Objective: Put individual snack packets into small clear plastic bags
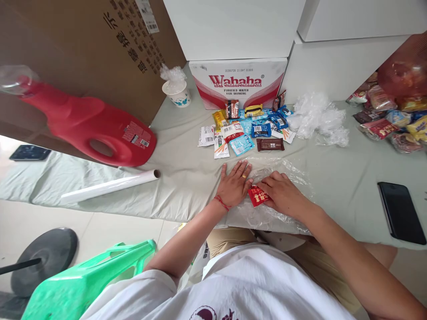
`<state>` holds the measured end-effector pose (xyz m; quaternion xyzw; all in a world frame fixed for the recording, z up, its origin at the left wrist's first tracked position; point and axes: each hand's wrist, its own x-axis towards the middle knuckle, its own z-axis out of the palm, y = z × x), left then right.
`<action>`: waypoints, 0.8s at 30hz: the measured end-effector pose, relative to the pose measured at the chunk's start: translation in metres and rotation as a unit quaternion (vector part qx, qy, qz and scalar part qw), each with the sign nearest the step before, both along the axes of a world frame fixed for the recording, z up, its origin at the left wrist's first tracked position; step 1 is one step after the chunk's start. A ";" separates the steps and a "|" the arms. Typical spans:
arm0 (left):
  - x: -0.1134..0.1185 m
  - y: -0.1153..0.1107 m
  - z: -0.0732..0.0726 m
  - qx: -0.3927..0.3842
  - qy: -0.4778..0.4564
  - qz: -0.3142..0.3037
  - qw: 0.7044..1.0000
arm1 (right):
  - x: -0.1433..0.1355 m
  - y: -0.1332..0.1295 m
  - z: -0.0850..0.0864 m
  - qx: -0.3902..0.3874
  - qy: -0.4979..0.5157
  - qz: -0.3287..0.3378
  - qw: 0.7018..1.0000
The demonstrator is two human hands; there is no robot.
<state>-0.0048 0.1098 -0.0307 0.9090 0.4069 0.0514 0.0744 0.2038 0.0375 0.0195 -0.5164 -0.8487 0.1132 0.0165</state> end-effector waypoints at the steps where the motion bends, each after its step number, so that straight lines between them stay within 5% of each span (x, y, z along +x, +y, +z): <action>1: 0.000 0.000 0.000 -0.001 -0.002 0.000 1.000 | 0.000 0.000 0.001 0.002 -0.007 0.000 1.000; 24: -0.002 0.001 0.002 -0.010 -0.011 0.003 1.000 | 0.036 -0.020 -0.003 0.034 0.073 -0.066 0.995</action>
